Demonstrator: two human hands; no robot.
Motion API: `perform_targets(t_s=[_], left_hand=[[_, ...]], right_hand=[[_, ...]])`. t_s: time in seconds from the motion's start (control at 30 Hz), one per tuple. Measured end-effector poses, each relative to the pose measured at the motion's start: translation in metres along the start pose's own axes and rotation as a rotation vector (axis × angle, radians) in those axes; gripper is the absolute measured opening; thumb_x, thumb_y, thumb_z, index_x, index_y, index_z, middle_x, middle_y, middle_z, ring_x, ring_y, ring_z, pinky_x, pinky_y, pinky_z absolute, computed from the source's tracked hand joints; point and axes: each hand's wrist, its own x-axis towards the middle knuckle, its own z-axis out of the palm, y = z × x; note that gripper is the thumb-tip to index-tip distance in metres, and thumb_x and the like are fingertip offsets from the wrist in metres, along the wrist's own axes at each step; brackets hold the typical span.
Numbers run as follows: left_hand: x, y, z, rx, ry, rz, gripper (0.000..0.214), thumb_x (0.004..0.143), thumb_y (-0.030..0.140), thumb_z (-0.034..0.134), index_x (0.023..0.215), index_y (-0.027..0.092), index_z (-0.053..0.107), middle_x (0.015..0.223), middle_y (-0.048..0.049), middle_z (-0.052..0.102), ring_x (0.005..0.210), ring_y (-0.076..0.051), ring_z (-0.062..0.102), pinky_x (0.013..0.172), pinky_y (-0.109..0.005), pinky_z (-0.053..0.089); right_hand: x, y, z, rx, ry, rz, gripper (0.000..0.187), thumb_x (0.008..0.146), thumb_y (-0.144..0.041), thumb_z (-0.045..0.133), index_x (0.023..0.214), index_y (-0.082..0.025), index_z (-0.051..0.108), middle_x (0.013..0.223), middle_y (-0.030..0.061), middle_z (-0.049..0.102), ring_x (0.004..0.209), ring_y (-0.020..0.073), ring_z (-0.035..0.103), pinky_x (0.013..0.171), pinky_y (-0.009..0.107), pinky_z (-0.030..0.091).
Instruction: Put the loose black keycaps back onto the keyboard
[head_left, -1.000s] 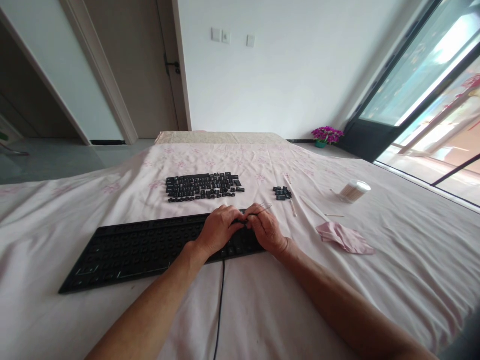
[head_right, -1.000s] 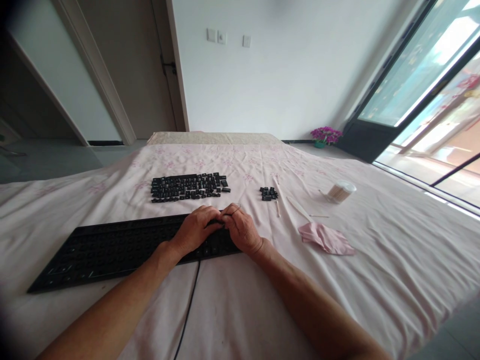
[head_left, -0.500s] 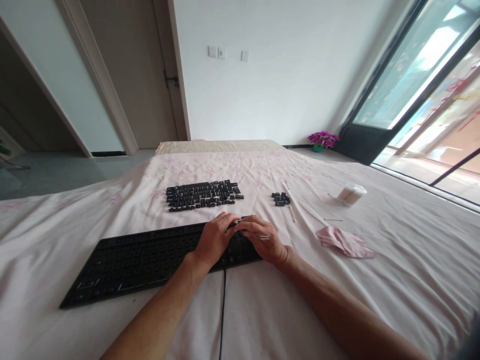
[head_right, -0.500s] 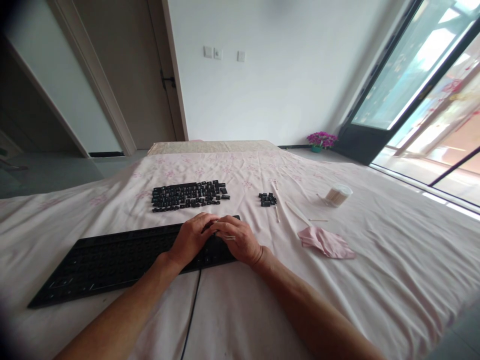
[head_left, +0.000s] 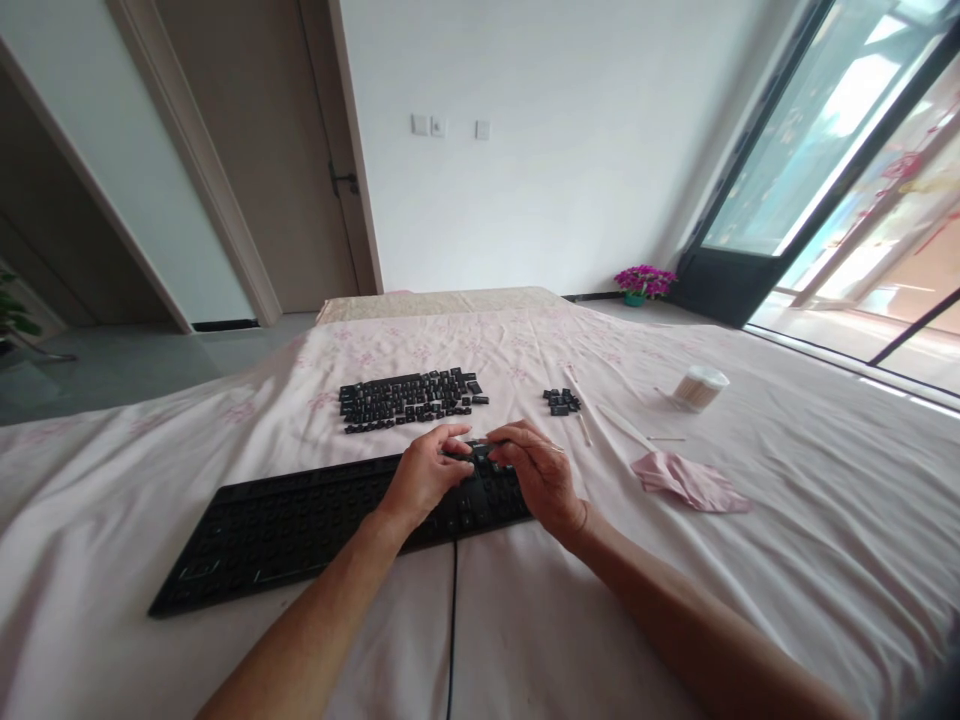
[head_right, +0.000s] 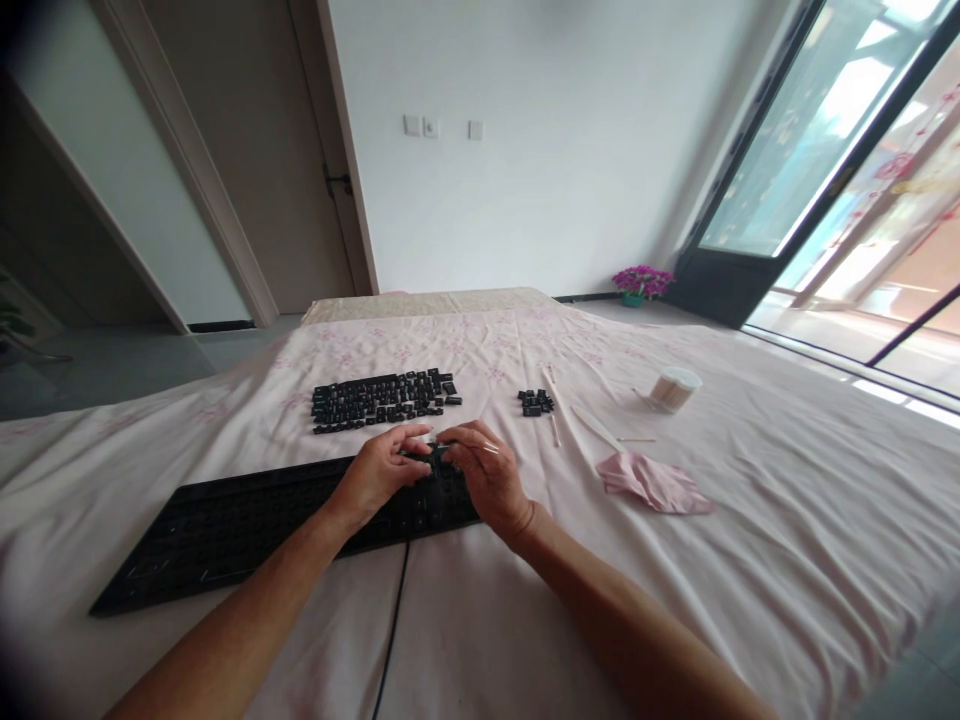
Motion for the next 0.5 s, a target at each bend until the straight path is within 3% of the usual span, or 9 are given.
perform_targets(t_s=[0.07,0.17,0.27,0.37,0.5], left_hand=[[-0.006,0.005,-0.008,-0.103,0.030,-0.035,0.044,0.068,0.018,0.078,0.110,0.016,0.066,0.096,-0.0048,0.069,0.072,-0.011,0.065,0.061,-0.021,0.052],[-0.019,0.006,-0.025,-0.403,0.048,-0.162,0.026,0.072,0.020,0.078,0.096,0.015,0.069,0.091,-0.0045,0.071,0.079,-0.012,0.069,0.065,-0.019,0.056],[-0.033,0.003,-0.040,-0.722,0.088,-0.269,0.017,0.076,0.015,0.075,0.092,0.015,0.070,0.086,-0.0031,0.071,0.071,-0.008,0.069,0.059,-0.014,0.056],[-0.047,0.000,-0.046,-0.969,0.136,-0.339,0.007,0.083,0.011,0.067,0.089,0.013,0.070,0.083,-0.0041,0.071,0.065,-0.007,0.069,0.053,-0.012,0.054],[-0.064,-0.001,-0.048,-1.216,0.194,-0.440,0.023,0.095,0.011,0.048,0.086,0.011,0.069,0.081,-0.0064,0.071,0.066,-0.009,0.070,0.051,-0.013,0.054]], right_hand=[[0.003,0.002,-0.010,-0.120,0.009,-0.028,0.024,0.097,-0.029,0.045,0.105,-0.024,0.068,0.097,0.0056,0.066,0.087,0.0184,0.064,0.081,0.031,0.051],[0.005,0.013,-0.028,-0.408,-0.112,-0.042,0.026,0.096,-0.028,0.047,0.112,-0.024,0.067,0.106,0.0075,0.066,0.090,0.0205,0.064,0.080,0.032,0.050],[-0.003,0.028,-0.041,-0.628,-0.196,0.020,0.029,0.097,-0.030,0.045,0.114,-0.022,0.067,0.112,0.0094,0.065,0.094,0.0230,0.064,0.079,0.033,0.050],[-0.014,0.039,-0.045,-0.707,-0.247,0.070,0.032,0.096,-0.028,0.042,0.116,-0.020,0.067,0.116,0.0110,0.064,0.096,0.0231,0.064,0.082,0.033,0.051],[-0.023,0.046,-0.045,-0.710,-0.345,0.088,0.038,0.092,-0.017,0.041,0.121,-0.022,0.065,0.118,0.0087,0.063,0.098,0.0208,0.064,0.087,0.031,0.049]])
